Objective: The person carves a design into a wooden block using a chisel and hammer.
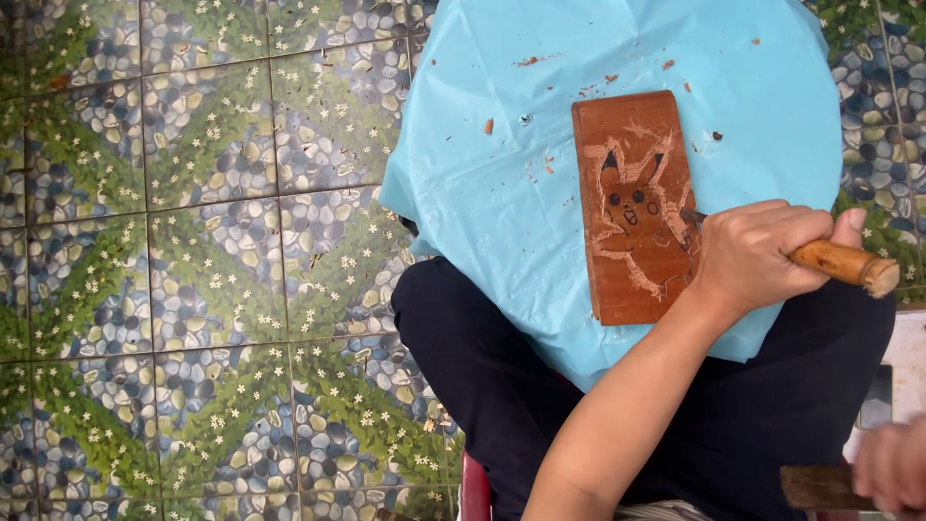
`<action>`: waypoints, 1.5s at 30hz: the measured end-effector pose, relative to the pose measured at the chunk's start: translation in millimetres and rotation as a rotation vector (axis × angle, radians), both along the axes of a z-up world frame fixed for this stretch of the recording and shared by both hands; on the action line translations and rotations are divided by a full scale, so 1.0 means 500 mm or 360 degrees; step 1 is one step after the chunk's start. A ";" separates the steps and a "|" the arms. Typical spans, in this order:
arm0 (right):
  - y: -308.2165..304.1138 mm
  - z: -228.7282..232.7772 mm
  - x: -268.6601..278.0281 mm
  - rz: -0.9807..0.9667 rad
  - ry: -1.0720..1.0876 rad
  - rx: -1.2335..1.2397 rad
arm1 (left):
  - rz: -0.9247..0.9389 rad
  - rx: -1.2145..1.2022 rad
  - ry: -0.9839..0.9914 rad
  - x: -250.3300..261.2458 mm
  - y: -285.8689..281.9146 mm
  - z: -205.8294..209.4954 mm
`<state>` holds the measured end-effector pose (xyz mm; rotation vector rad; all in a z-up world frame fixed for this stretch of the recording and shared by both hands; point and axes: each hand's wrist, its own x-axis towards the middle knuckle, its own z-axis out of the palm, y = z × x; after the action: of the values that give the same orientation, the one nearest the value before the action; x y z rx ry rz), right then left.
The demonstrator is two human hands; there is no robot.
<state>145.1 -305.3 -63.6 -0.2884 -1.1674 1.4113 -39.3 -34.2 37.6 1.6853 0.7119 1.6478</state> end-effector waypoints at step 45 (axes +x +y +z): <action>0.069 0.210 -0.148 -0.0578 -0.0020 -0.0537 | -0.0057 0.0365 0.0243 0.025 0.021 -0.018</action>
<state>71.0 -270.8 41.5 -0.7109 -0.8297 1.2763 -26.7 -23.9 28.6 1.9912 0.5770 1.6393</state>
